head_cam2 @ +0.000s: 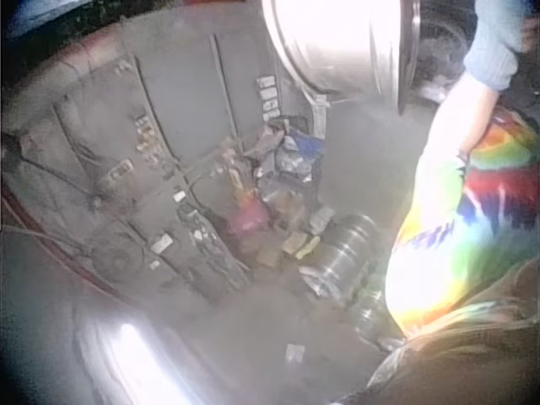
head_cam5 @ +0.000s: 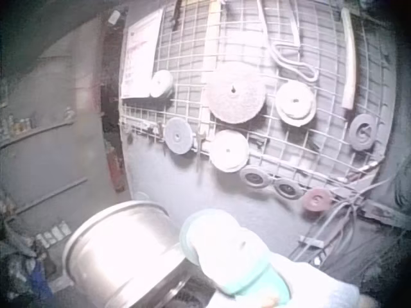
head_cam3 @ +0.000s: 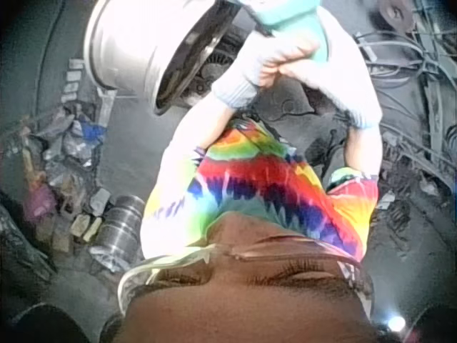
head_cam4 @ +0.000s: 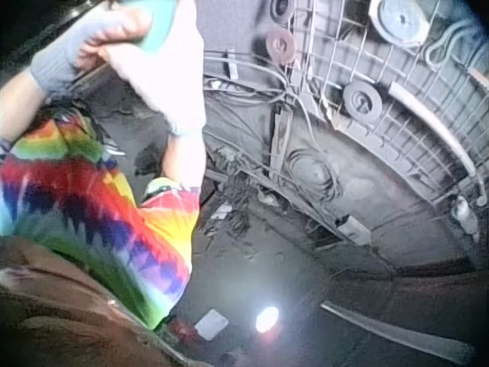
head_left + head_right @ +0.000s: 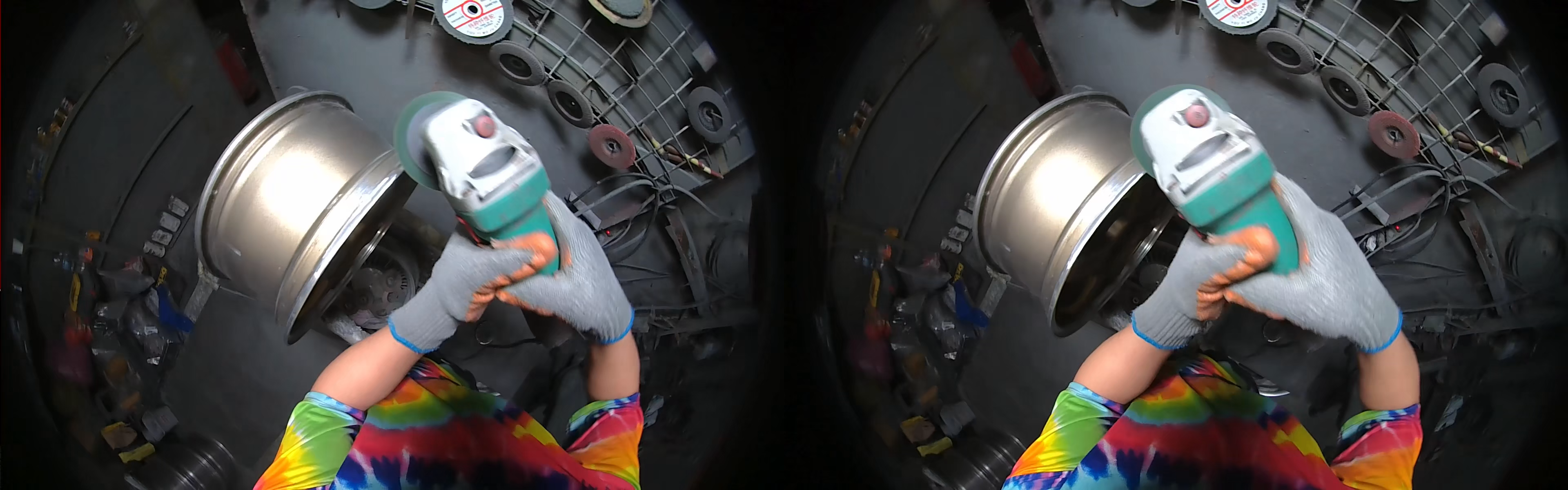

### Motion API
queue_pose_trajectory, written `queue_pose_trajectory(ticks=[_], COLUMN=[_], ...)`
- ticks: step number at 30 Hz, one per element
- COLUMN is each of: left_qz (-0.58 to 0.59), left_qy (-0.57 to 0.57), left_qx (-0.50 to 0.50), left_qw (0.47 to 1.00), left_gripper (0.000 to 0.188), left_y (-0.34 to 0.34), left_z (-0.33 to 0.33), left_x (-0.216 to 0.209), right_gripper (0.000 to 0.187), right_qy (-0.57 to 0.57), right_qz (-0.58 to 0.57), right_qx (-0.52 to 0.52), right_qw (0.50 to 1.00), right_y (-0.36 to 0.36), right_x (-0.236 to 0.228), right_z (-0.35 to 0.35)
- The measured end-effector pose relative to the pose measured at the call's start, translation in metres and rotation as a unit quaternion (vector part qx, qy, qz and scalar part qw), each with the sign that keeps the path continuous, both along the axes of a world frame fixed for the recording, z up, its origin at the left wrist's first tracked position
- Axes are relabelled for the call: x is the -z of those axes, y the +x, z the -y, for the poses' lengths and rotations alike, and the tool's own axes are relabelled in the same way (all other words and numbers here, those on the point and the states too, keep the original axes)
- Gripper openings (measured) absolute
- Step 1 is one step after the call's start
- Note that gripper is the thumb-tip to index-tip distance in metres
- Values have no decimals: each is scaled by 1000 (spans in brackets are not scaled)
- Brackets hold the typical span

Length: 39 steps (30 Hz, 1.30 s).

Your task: The person uses a hand-held angle grinder to smooth the surface of a metal car wheel. They rotate the wheel and apply the tool to the rim and the spokes.

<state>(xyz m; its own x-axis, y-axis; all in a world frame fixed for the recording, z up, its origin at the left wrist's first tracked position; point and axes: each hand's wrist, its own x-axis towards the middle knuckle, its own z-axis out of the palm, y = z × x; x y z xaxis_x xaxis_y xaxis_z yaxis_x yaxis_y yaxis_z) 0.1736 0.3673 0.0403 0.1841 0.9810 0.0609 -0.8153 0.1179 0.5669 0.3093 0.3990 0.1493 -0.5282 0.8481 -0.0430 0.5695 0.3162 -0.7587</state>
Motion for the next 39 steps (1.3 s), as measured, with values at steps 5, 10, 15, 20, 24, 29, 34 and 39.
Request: queue_pose_trajectory(ticks=[5,10,15,20,24,29,34,39], left_qz=[23,33,152,126,134,99,43,-10], left_qy=[-14,-1,-122,-132,-80,10,96,111], left_qx=[16,-77,8,73,50,-27,-43,-21], left_qw=[1000,996,981,980,986,995,994,994], left_gripper=[47,48,48,44,44,42,44,81], left_y=[1,10,8,-7,-3,5,-11,-24], left_z=[26,61,74,57,29,-17,-11,27], left_x=[2,40,69,28,16,24,33,21], right_gripper=[94,101,100,94,92,68,76,95], right_qy=[5,24,1,-7,-37,-15,-100,38], right_qz=[-4,46,45,30,19,-1,-56,-27], right_qx=[-60,-214,-233,-182,-138,-101,-58,-113], right_qw=[998,975,972,983,990,995,992,992], right_y=[1,-14,-24,-21,-18,-17,-27,-20], right_x=[9,16,15,8,5,0,1,24], right_z=[18,23,21,8,-10,-31,-25,21])
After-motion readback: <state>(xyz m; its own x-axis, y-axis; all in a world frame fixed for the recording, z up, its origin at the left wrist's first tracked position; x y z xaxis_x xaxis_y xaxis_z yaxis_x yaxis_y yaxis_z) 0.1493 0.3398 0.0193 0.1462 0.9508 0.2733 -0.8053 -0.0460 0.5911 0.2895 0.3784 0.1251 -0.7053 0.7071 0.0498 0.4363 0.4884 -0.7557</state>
